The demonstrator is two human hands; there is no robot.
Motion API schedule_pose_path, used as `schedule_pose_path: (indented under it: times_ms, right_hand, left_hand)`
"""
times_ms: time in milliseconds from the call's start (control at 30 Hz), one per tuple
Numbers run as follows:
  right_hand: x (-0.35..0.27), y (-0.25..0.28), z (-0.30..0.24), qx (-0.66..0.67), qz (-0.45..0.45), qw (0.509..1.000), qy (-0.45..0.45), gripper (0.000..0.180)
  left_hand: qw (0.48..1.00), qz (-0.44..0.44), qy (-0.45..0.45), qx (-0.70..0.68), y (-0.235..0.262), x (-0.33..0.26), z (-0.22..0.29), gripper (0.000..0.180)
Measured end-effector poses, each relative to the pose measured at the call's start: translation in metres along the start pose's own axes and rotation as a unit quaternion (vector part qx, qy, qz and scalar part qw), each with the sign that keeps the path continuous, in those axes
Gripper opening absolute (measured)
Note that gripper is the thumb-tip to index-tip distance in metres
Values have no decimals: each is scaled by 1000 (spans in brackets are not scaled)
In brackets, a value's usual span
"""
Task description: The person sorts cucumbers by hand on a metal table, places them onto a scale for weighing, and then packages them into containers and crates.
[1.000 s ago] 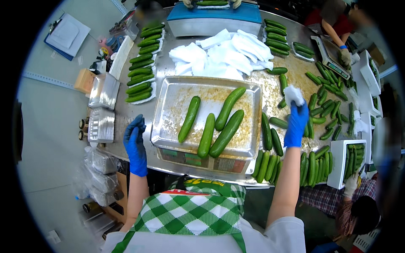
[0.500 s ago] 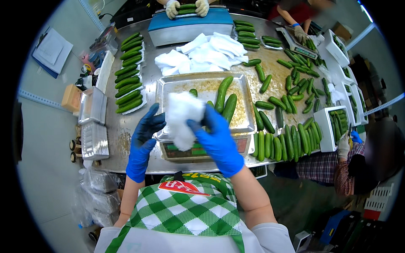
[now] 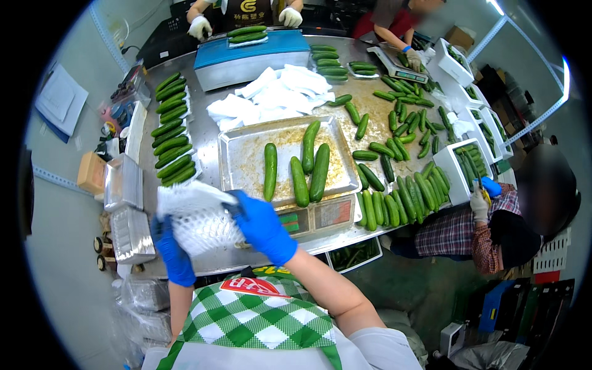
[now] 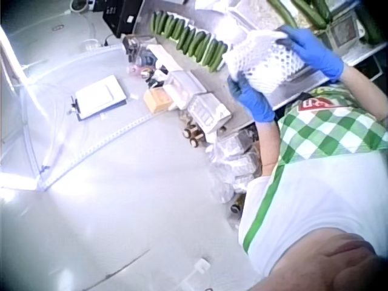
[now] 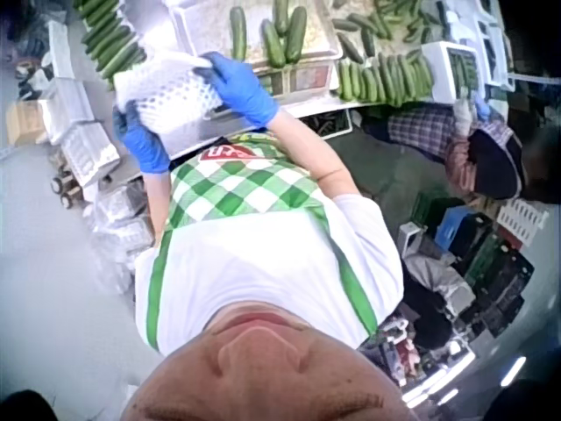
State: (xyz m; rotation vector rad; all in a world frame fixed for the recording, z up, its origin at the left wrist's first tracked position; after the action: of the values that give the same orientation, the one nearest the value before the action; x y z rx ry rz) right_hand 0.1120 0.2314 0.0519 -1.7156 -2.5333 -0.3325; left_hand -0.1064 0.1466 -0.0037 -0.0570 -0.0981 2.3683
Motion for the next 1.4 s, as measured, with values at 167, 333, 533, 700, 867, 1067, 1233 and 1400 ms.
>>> schedule_pose_path:
  times_ms: [167, 333, 533, 700, 867, 1067, 1233, 1400]
  right_hand:
    - [-24, 33, 18, -2, -11, 996, -86, 28]
    - [-58, 22, 45, 13, -7, 992, -124, 35]
    - [-60, 17, 39, 16, -9, 987, -162, 36]
    - [-62, 7, 42, -26, -20, 992, -122, 33]
    - [-65, -4, 43, -80, -55, 990, -100, 31]
    - [-67, -2, 42, -107, -59, 986, -116, 32]
    - [-70, 1, 42, -103, -46, 988, -105, 31]
    - [-71, -1, 43, -111, -44, 988, -102, 30]
  left_hand:
    - [994, -104, -8, 39, 60, 3, -27, 17]
    - [977, -189, 9, 93, 60, 9, -21, 21]
    - [918, 95, -170, 346, 210, 118, -23, 28]
    - [753, -17, -161, 638, 253, 149, -86, 28]
    - [812, -32, -155, 561, 259, 161, -95, 24]
    - [763, -70, -144, 627, 247, 169, -87, 21]
    - [744, -96, -122, 650, 236, 171, -75, 25]
    - [715, -112, -109, 681, 238, 176, -74, 25]
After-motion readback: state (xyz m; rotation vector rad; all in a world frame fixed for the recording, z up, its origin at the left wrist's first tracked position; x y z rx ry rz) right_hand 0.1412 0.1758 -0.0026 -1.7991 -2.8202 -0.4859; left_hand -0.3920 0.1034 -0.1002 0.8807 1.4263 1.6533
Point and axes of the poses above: each hand's wrist, its own x-axis towards the middle knuckle, its own y-axis out of the back of the hand, z = x × y, the point moved 6 cm from there along x, towards the middle knuckle, and after that the axes turned 12 degrees about x, right-handed, at the moved point
